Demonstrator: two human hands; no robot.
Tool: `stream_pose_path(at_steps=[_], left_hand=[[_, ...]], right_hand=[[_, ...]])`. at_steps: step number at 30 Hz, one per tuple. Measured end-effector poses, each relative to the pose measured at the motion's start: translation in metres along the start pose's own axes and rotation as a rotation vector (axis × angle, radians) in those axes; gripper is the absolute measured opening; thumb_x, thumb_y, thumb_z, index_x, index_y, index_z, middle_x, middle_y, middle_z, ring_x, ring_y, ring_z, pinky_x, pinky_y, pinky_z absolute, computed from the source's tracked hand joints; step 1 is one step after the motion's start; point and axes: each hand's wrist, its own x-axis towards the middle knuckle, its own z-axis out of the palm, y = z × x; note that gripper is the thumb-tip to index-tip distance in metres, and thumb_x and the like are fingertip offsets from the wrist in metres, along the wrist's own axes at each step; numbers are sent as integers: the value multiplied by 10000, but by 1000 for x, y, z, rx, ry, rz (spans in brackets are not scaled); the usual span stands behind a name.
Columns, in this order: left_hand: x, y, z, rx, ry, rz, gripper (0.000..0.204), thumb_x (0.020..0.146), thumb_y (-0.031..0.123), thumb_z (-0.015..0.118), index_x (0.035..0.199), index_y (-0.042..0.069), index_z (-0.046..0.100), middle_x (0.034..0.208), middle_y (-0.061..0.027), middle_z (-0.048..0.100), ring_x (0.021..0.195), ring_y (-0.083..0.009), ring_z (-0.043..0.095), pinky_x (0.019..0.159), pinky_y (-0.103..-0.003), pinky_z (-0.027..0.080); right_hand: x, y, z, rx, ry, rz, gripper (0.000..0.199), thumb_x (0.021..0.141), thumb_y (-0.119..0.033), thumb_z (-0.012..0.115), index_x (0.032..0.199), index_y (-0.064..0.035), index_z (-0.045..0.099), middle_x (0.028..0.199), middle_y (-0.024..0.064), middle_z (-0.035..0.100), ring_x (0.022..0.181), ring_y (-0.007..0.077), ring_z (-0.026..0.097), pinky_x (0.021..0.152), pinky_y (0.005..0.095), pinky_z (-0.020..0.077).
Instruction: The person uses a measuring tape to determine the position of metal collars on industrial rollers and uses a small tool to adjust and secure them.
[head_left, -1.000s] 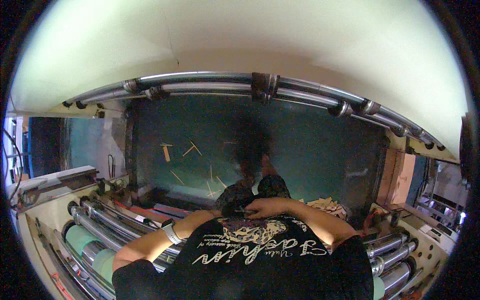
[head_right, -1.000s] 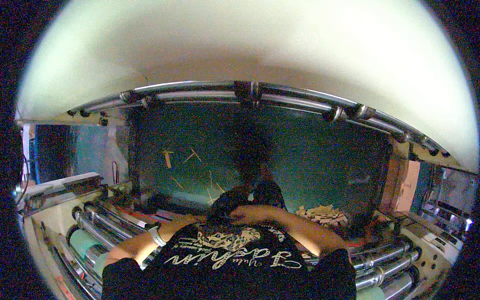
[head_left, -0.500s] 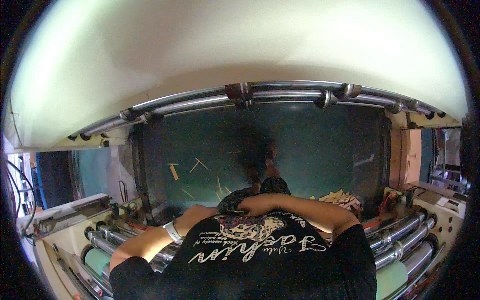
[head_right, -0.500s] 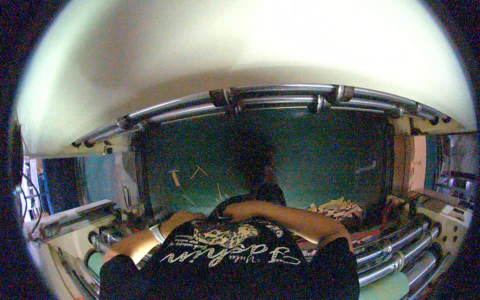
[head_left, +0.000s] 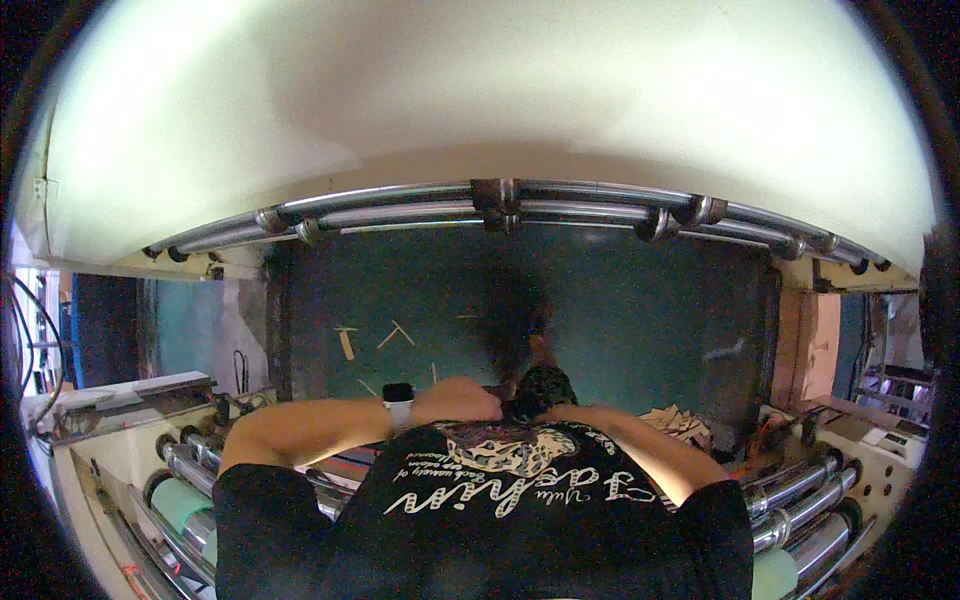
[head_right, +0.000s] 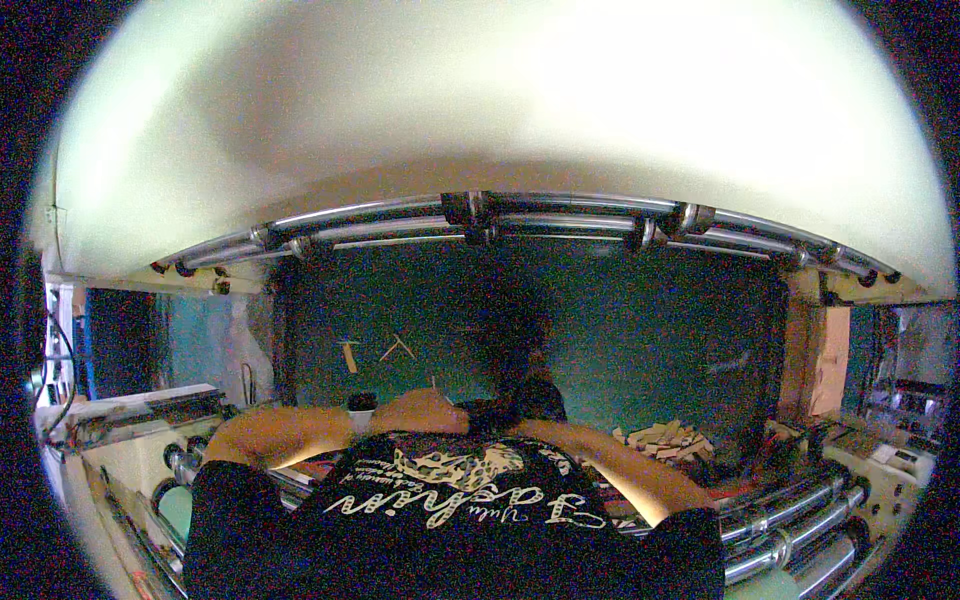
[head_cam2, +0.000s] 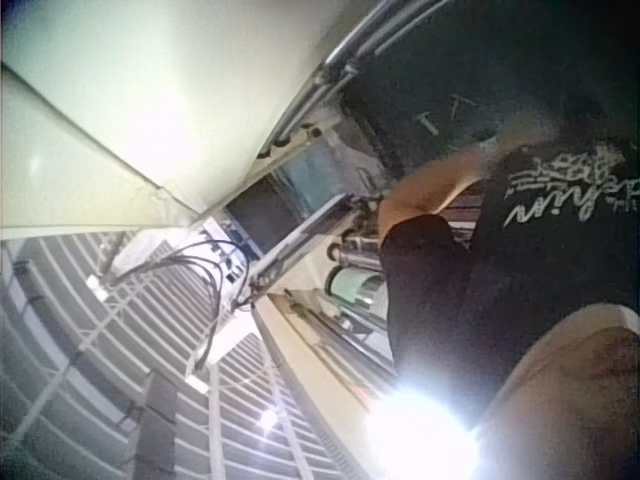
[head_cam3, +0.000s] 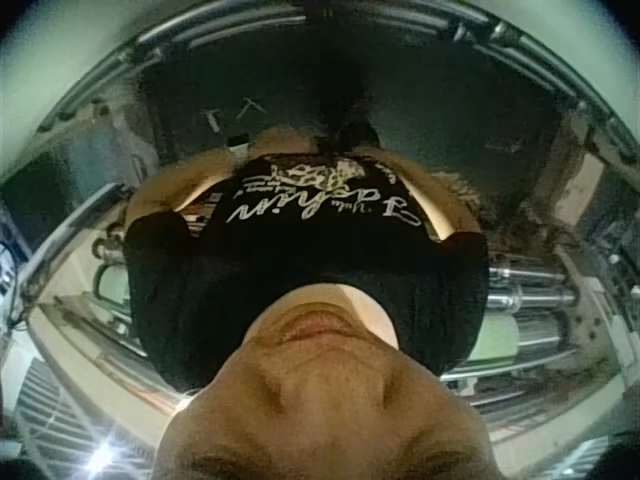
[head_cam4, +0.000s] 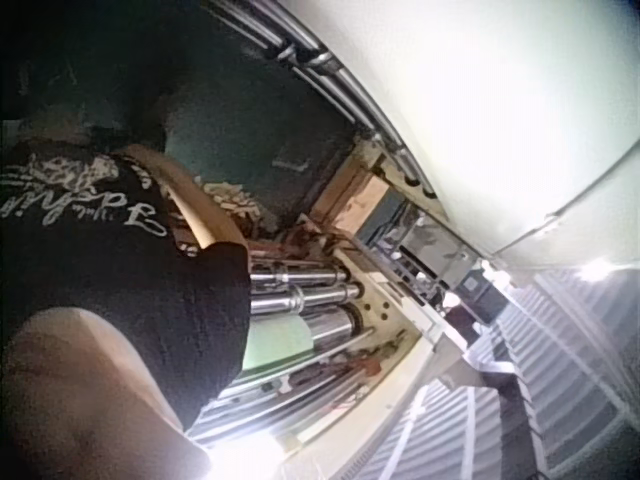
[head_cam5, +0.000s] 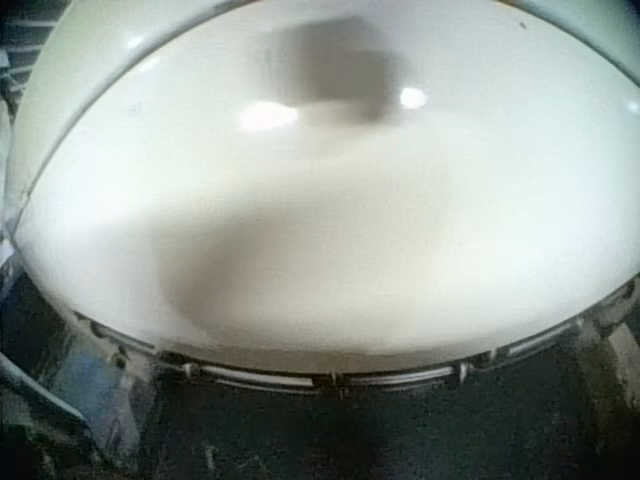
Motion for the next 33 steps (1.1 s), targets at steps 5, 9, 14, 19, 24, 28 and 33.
stream_pose_path(at_steps=[5, 9, 14, 19, 24, 28, 33], left_hand=[[27, -13, 6, 140, -233, 160, 327, 805, 374, 500, 897, 64, 554, 788, -145, 592, 742, -335, 576, 631, -419, 461], [49, -32, -9, -358, -51, 25, 483, 777, 474, 569, 1012, 55, 514, 817, -135, 579, 722, -282, 576, 662, -385, 464], [86, -45, 9, -530, 228, 23, 966, 657, 418, 727, 1339, 52, 150, 1114, -180, 496, 951, -270, 535, 812, -360, 438], [108, -52, 28, -510, 305, -16, 1118, 595, 416, 769, 1363, 36, 51, 1227, -217, 426, 1057, -282, 500, 889, -365, 404], [122, -55, 32, -507, 335, -5, 1091, 608, 468, 733, 1361, 48, 66, 939, -214, 541, 871, -311, 554, 758, -365, 438], [130, -75, 25, -533, 444, 66, 942, 672, 365, 721, 1348, 27, 159, 1039, -178, 561, 941, -291, 555, 818, -369, 440], [95, -108, -38, -419, 432, -137, 294, 797, 297, 572, 909, 25, 559, 819, -121, 596, 742, -214, 574, 663, -313, 451]], right_hand=[[-31, 21, -6, -420, 196, -335, 380, 835, -357, 524, 1063, -57, 567, 1016, 129, 599, 911, 258, 558, 809, 360, 419], [-33, -12, -6, -145, 730, -429, 267, 835, -270, 574, 986, -50, 581, 746, 85, 599, 646, 124, 498, 583, 302, 414], [-1, -19, -4, -39, 840, -609, 240, 816, -195, 598, 982, -24, 566, 713, 44, 575, 660, 84, 490, 556, 258, 408], [36, 11, -15, 46, 651, -620, 382, 765, -182, 612, 1094, -25, 497, 977, 108, 603, 878, 220, 571, 767, 353, 449], [50, 27, -24, 121, 826, -683, 367, 724, -176, 667, 1034, -38, 526, 923, 80, 603, 832, 179, 562, 746, 326, 456], [16, -6, -49, 177, 1049, -622, 239, 758, -170, 647, 940, -50, 550, 771, 3, 542, 688, 93, 495, 610, 243, 417], [-36, 4, -154, 417, 1544, -866, 152, 788, -195, 638, 849, -86, 552, 664, -34, 498, 524, 64, 434, 434, 207, 348]])
